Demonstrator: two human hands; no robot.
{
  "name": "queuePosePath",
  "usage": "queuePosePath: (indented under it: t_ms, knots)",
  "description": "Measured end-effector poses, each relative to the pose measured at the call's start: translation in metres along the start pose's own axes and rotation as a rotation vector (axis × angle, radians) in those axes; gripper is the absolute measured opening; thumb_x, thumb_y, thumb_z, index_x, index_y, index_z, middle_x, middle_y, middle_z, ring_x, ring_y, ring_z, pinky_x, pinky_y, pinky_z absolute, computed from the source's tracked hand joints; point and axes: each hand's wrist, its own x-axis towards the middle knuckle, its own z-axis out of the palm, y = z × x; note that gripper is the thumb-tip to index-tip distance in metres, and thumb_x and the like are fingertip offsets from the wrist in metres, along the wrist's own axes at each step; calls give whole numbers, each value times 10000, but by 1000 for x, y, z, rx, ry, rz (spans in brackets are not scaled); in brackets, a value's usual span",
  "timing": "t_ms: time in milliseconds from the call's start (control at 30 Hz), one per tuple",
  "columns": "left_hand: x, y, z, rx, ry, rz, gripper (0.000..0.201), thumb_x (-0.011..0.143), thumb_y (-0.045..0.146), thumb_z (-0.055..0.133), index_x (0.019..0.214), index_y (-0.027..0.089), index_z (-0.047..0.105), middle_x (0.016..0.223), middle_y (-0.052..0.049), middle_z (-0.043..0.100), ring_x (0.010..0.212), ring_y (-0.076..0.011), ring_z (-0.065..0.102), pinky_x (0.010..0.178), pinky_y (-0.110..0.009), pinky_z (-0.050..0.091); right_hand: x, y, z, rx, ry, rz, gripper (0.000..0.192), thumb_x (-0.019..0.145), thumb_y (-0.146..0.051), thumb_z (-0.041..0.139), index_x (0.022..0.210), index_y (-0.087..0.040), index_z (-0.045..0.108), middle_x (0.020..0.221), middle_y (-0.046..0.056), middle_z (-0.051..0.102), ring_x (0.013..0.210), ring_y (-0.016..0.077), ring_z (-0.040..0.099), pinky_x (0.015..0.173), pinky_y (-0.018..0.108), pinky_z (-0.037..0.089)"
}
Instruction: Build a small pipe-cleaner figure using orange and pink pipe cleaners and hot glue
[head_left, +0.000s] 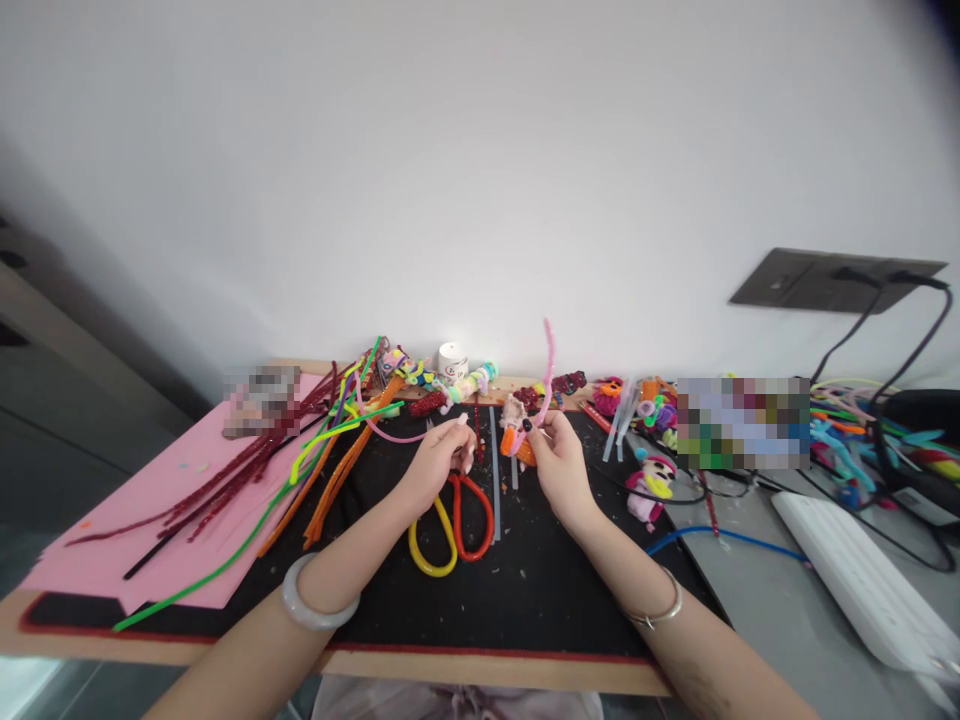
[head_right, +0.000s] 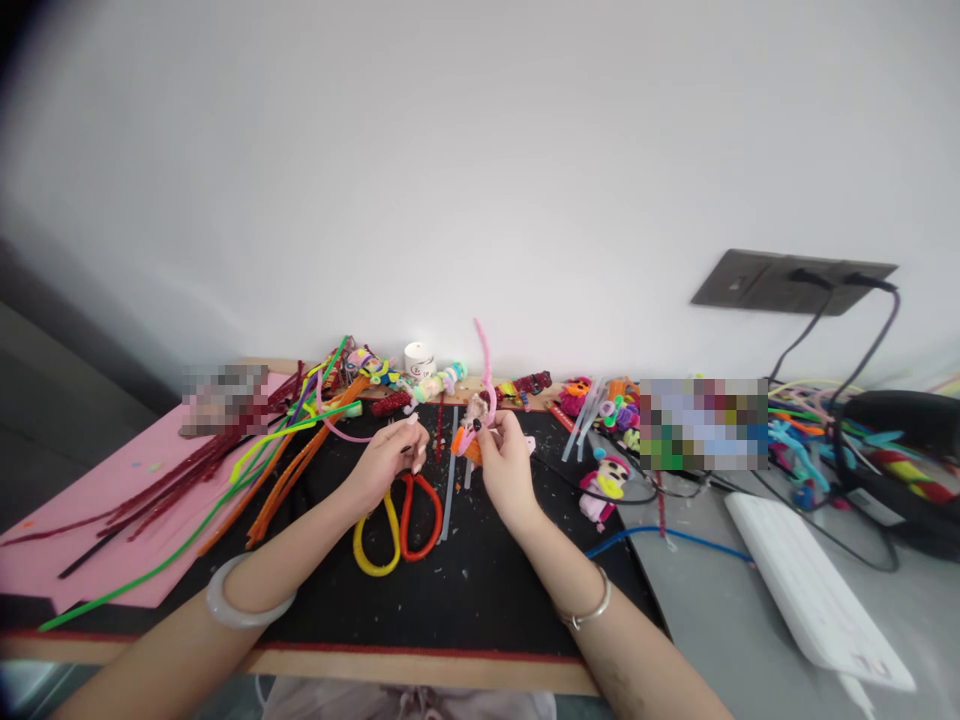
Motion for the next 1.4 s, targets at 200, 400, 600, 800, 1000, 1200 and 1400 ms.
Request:
queuePosePath:
  t_ms: [200, 400, 600, 800, 1000, 1200, 1400]
  knots:
    - [1, -2, 1, 107, -28, 74, 259, 814, 395, 497, 700, 177, 415, 510, 76, 408, 403, -51, 379, 446, -188, 279, 0, 1, 0, 13, -12, 9, 59, 834, -273, 482, 839, -222, 454, 776, 0, 552, 668, 140, 560, 570, 256, 479]
    - [0, 1, 2, 187, 32, 94, 312, 806, 424, 502, 637, 171, 432, 489, 57, 439, 420, -69, 392, 466, -202, 306, 0, 1, 0, -11, -17, 7, 67, 834, -279, 476, 849, -219, 454, 767, 6, 553, 656, 147, 557, 557, 264, 484]
    - [-1, 5, -1, 257, 59, 139, 512, 854, 450, 397, 437, 155, 421, 416, 20, 423, 407, -70, 372, 455, -215, 288, 0, 1, 0, -16, -14, -22, 50, 835, -271, 477, 845, -226, 458, 750, 1, 554, 705, 157, 573, 604, 269, 489]
    - [2, 2, -3, 191, 131, 121, 227, 804, 374, 507, 692, 177, 509, 398, 80, 376, 354, -62, 326, 406, -194, 256, 0, -1, 1, 19, -21, -23, 50, 833, -268, 489, 843, -225, 464, 765, 2, 558, 710, 155, 568, 612, 271, 480]
    - [2, 1, -1, 245, 140, 158, 302, 750, 185, 507, 1052, 191, 505, 1033, -52, 575, 556, -69, 520, 475, -194, 389, -1, 0, 0, 49, -32, -1, 48, 830, -266, 499, 835, -233, 464, 778, 0, 557, 659, 148, 555, 564, 263, 465]
    - [-5, 1, 5, 341, 39, 251, 170, 777, 233, 535, 931, 179, 487, 980, -51, 567, 687, -100, 555, 579, -204, 441, -2, -1, 1, 51, -30, -2, 64, 823, -279, 510, 842, -230, 474, 718, -14, 564, 640, 147, 566, 594, 270, 472]
    - [-13, 2, 10, 468, -137, 338, 103, 774, 207, 543, 844, 172, 475, 1119, -72, 522, 776, -117, 562, 603, -217, 470, -6, -2, 3, -54, -58, -18, 76, 833, -287, 494, 842, -216, 469, 736, -6, 570, 632, 144, 567, 542, 246, 456]
